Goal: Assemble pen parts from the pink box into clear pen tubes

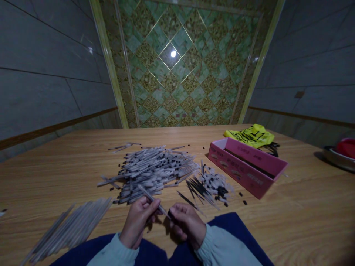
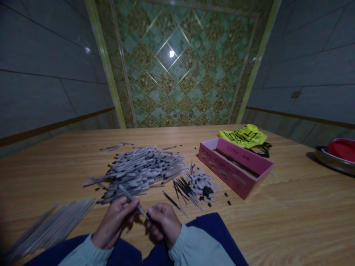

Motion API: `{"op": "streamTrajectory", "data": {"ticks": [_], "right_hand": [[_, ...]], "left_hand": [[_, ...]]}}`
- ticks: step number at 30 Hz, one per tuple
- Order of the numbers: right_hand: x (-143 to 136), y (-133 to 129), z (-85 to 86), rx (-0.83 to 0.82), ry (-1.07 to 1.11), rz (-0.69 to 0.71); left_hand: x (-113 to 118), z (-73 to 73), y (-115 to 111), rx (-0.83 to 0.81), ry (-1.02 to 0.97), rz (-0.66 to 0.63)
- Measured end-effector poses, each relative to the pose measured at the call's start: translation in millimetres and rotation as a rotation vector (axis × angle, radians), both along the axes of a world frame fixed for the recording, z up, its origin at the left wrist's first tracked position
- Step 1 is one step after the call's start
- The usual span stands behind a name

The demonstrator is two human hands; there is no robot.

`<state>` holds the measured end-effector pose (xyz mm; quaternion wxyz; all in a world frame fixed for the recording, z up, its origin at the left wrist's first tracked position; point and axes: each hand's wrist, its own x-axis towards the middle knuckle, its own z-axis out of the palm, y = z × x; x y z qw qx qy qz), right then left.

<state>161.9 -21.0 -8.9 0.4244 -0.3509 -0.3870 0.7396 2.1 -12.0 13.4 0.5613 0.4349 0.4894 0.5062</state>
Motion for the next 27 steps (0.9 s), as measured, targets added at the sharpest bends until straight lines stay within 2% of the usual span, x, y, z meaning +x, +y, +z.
{"op": "streamTrajectory", "data": {"ticks": [4,6,11,12,15,17,18,22,27], "right_hand": [[1.5,-0.6,-0.4,0.088,-0.136,0.039],[5.3,0.9,1.3,0.132,-0.242,0.087],[43.5,14.6,16.7,0.244,-0.476,0.524],[55.0,19.0,20.8,0.294,-0.56,0.507],[86.4,32.3,30.5,0.472,-0.955,0.145],[99.4,38.7,33.3,0.503,-1.205,-0.059],[102.9,40.6,33.7,0.5,-1.314,-0.119],[102.8,40.1,31.2,0.473,-1.621,-0.154],[99.2,36.4,27.5,0.415,-1.767,-0.135]], "left_hand": [[1.4,-1.8,-1.0,-0.002,0.009,-0.032],[-2.0,-2.7,0.4,-0.013,-0.027,-0.004],[-17.2,-5.2,9.6,-0.082,-0.22,0.231],[-19.3,-6.0,11.4,-0.089,-0.252,0.262],[-21.0,-8.7,14.4,-0.089,-0.283,0.273],[-19.2,-9.6,14.0,-0.088,-0.256,0.236],[-18.1,-9.5,13.4,-0.086,-0.236,0.216],[-14.2,-8.3,10.4,-0.075,-0.168,0.161],[-11.7,-8.3,12.2,-0.059,-0.113,0.156]]}}
